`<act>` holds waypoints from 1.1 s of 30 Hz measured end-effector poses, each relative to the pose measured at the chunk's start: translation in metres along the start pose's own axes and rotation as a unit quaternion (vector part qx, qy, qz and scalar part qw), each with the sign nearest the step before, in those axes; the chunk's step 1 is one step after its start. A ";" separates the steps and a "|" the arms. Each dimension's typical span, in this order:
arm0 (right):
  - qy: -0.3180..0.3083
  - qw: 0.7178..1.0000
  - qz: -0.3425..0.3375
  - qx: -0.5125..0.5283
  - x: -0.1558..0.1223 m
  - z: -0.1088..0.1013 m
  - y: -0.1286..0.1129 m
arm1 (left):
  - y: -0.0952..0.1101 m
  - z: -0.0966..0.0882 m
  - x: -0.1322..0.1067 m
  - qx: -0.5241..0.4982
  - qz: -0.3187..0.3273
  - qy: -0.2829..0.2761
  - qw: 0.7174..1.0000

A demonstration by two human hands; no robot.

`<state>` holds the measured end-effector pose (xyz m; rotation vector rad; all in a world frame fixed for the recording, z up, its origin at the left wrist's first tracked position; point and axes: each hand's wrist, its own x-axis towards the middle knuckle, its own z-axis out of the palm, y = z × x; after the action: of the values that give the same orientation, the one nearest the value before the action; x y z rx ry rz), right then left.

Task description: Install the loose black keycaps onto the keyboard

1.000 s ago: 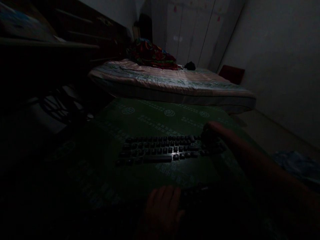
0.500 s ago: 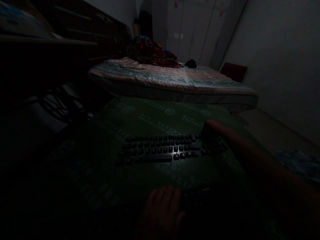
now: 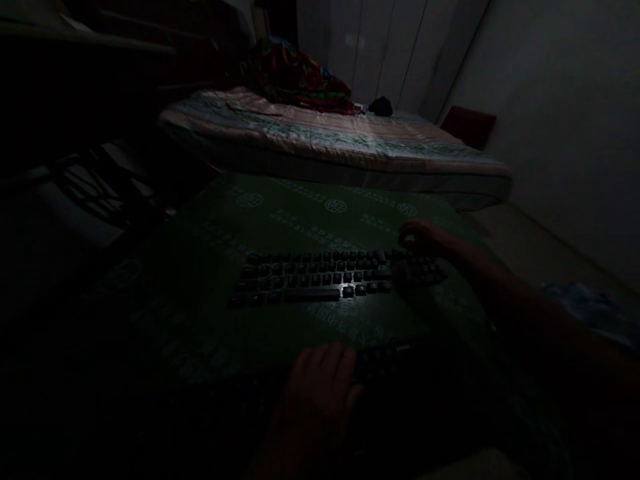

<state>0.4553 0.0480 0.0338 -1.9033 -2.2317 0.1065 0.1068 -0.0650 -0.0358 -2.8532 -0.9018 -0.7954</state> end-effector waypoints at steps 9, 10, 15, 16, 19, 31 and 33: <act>0.067 0.974 -0.194 0.097 -0.145 0.026 -0.080 | 0.001 -0.012 0.011 -0.016 0.008 -0.092 0.996; 0.058 0.976 -0.192 0.083 -0.156 0.030 -0.087 | 0.001 -0.013 0.012 -0.017 0.008 -0.098 0.995; 0.078 0.977 -0.197 0.016 -0.179 0.040 -0.109 | 0.003 -0.013 0.014 -0.019 0.001 -0.121 0.992; 0.084 0.975 -0.204 0.002 -0.179 0.040 -0.112 | 0.003 -0.012 0.014 -0.018 0.000 -0.122 0.992; 0.092 0.969 -0.226 -0.031 -0.176 0.039 -0.116 | 0.003 -0.012 0.015 -0.020 -0.005 -0.128 0.992; 0.040 0.962 -0.246 -0.112 -0.168 0.041 -0.122 | 0.004 -0.014 0.015 -0.033 -0.010 -0.136 0.990; 0.039 0.961 -0.246 -0.117 -0.169 0.042 -0.122 | 0.004 -0.014 0.014 -0.031 -0.011 -0.139 0.990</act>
<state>0.3539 -0.1348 -0.0028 -1.3544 -2.6785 -0.3152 0.1127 -0.0637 -0.0163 -3.0667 -0.9522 -0.4392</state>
